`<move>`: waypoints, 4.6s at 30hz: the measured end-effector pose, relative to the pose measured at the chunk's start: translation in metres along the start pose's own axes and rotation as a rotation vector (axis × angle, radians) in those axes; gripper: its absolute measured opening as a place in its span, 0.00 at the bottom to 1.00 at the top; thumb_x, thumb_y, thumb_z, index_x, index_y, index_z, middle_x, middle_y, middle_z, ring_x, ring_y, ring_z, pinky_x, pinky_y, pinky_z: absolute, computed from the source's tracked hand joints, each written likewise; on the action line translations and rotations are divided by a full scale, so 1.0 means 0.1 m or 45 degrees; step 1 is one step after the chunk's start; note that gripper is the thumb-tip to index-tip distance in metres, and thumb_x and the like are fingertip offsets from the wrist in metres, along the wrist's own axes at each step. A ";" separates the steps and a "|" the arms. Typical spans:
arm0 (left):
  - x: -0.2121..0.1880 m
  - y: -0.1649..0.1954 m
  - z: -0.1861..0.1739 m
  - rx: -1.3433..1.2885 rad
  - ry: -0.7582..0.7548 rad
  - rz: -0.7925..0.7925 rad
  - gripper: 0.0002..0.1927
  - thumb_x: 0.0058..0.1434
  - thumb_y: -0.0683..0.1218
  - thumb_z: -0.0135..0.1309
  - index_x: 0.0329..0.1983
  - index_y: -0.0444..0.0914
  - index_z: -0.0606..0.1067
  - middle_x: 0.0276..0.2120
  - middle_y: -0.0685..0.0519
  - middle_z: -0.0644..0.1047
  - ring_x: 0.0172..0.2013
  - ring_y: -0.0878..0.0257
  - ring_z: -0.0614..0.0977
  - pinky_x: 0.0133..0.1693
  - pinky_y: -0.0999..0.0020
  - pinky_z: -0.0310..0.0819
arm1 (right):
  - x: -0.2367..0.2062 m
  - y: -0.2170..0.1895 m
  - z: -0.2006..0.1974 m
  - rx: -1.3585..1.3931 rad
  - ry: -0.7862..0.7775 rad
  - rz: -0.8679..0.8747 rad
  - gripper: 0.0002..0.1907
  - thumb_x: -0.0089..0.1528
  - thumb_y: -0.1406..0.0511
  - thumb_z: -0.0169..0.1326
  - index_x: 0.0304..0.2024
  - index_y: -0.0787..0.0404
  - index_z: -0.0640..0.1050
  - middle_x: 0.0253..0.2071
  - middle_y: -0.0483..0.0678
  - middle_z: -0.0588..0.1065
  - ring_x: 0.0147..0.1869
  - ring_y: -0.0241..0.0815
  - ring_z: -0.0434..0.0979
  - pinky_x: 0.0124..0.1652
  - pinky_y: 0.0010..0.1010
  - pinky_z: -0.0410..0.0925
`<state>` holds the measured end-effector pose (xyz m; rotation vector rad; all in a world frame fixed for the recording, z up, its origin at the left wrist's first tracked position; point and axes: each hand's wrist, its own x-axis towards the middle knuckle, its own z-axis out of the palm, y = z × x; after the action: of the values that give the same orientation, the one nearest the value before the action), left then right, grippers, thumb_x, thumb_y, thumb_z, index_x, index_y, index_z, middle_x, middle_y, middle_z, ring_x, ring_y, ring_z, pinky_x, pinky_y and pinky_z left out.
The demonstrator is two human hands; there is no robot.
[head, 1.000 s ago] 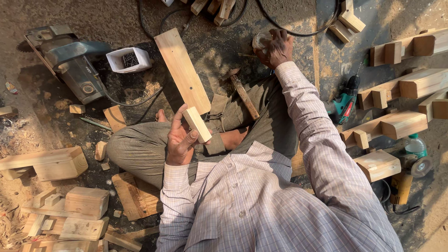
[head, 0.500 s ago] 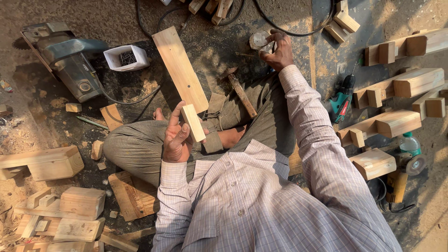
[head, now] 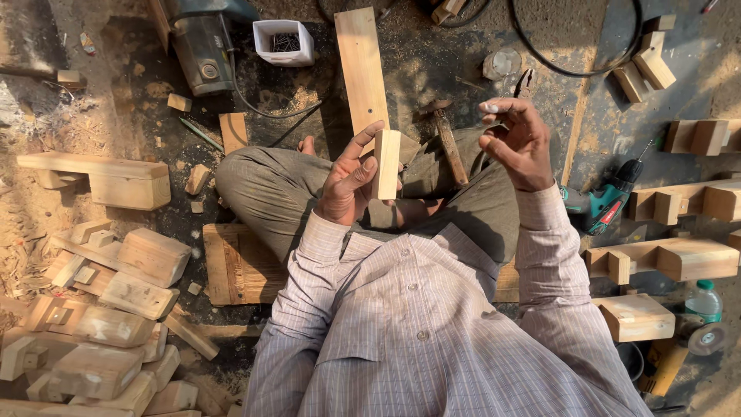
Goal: The person sits cross-legged on the workshop floor and hammers nails into small wooden blocks and a wooden board using a hammer. They pick up nails from a container, position them on the wood pieces, drive them in, and set finished blocks onto a pile of similar parts.
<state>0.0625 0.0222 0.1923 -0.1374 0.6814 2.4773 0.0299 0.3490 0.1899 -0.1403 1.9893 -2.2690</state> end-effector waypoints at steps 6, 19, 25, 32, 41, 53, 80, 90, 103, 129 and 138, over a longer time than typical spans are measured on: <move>-0.06 0.05 0.21 -0.040 -0.036 -0.075 0.38 0.71 0.49 0.57 0.79 0.41 0.54 0.52 0.40 0.78 0.43 0.51 0.86 0.38 0.59 0.85 | -0.27 -0.48 0.80 -0.321 -0.427 -0.117 0.32 0.61 0.74 0.64 0.66 0.61 0.70 0.49 0.46 0.76 0.45 0.33 0.74 0.45 0.24 0.69; -0.31 -0.04 0.15 -0.141 -0.180 -0.027 0.38 0.73 0.51 0.55 0.80 0.38 0.53 0.53 0.37 0.79 0.41 0.51 0.86 0.38 0.63 0.85 | -0.26 -0.63 0.97 -0.635 -0.566 -0.251 0.40 0.56 0.72 0.62 0.71 0.57 0.68 0.48 0.49 0.77 0.46 0.40 0.81 0.47 0.29 0.74; -0.34 -0.05 0.22 -0.052 -0.181 -0.022 0.38 0.73 0.51 0.55 0.79 0.37 0.53 0.55 0.38 0.78 0.41 0.52 0.86 0.39 0.64 0.85 | -0.27 -0.69 0.99 -0.790 -0.575 -0.363 0.39 0.58 0.70 0.65 0.71 0.56 0.67 0.53 0.54 0.77 0.46 0.44 0.80 0.45 0.33 0.74; -0.40 -0.04 0.29 -0.030 -0.146 -0.012 0.36 0.73 0.48 0.57 0.79 0.35 0.56 0.55 0.43 0.78 0.44 0.57 0.85 0.41 0.62 0.85 | -0.40 -0.76 1.09 -1.160 -0.551 -0.525 0.29 0.61 0.69 0.63 0.65 0.52 0.73 0.33 0.49 0.74 0.32 0.45 0.75 0.33 0.37 0.69; -0.44 -0.05 0.33 0.022 -0.142 -0.002 0.37 0.71 0.49 0.57 0.77 0.35 0.56 0.56 0.46 0.78 0.49 0.60 0.85 0.46 0.65 0.84 | -0.37 -0.78 1.08 -1.054 -0.564 -0.437 0.37 0.61 0.65 0.66 0.71 0.53 0.67 0.37 0.47 0.75 0.29 0.37 0.75 0.29 0.30 0.69; -0.45 -0.07 0.30 0.018 -0.167 0.000 0.36 0.73 0.47 0.57 0.79 0.35 0.56 0.56 0.46 0.78 0.49 0.60 0.84 0.53 0.64 0.83 | -0.39 -0.63 1.05 -0.874 -0.644 -0.314 0.43 0.53 0.66 0.65 0.72 0.56 0.67 0.39 0.48 0.76 0.32 0.38 0.76 0.32 0.30 0.71; -0.42 -0.12 0.10 0.017 -0.057 -0.032 0.37 0.70 0.49 0.60 0.77 0.36 0.59 0.50 0.47 0.80 0.47 0.64 0.83 0.51 0.68 0.84 | -0.65 -0.49 1.17 -1.204 -0.699 -0.633 0.34 0.64 0.58 0.67 0.70 0.44 0.69 0.31 0.44 0.72 0.29 0.39 0.73 0.28 0.34 0.67; -0.44 -0.10 0.13 0.090 -0.003 -0.025 0.37 0.70 0.50 0.62 0.77 0.36 0.61 0.47 0.50 0.80 0.44 0.68 0.82 0.45 0.73 0.82 | -0.65 -0.44 1.05 -1.437 -0.443 -0.942 0.33 0.64 0.66 0.66 0.69 0.40 0.72 0.36 0.41 0.74 0.34 0.36 0.74 0.33 0.30 0.68; -0.43 -0.01 0.19 0.149 -0.021 -0.036 0.37 0.70 0.51 0.60 0.77 0.36 0.60 0.47 0.46 0.82 0.44 0.64 0.84 0.42 0.71 0.83 | -0.55 -0.49 1.21 -1.497 -0.339 -0.657 0.33 0.61 0.65 0.70 0.68 0.50 0.75 0.31 0.43 0.71 0.30 0.38 0.70 0.30 0.33 0.66; -0.31 -0.19 0.16 0.473 0.483 0.283 0.27 0.67 0.52 0.58 0.61 0.35 0.62 0.48 0.44 0.79 0.44 0.59 0.85 0.42 0.62 0.88 | -0.73 -0.04 1.35 -1.061 0.176 -0.543 0.51 0.59 0.68 0.75 0.74 0.64 0.56 0.45 0.58 0.83 0.40 0.38 0.83 0.36 0.29 0.75; -0.11 -0.26 -0.50 1.251 0.671 0.485 0.16 0.74 0.51 0.55 0.48 0.31 0.77 0.39 0.47 0.84 0.38 0.63 0.87 0.50 0.73 0.79 | -0.26 0.51 1.03 -0.279 0.062 -0.068 0.44 0.73 0.70 0.64 0.80 0.65 0.48 0.52 0.58 0.82 0.58 0.45 0.86 0.58 0.36 0.81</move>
<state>0.0832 0.0106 0.1405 -0.2981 2.2182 2.1246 0.0726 0.2458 0.1526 -0.1618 2.2823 -2.0974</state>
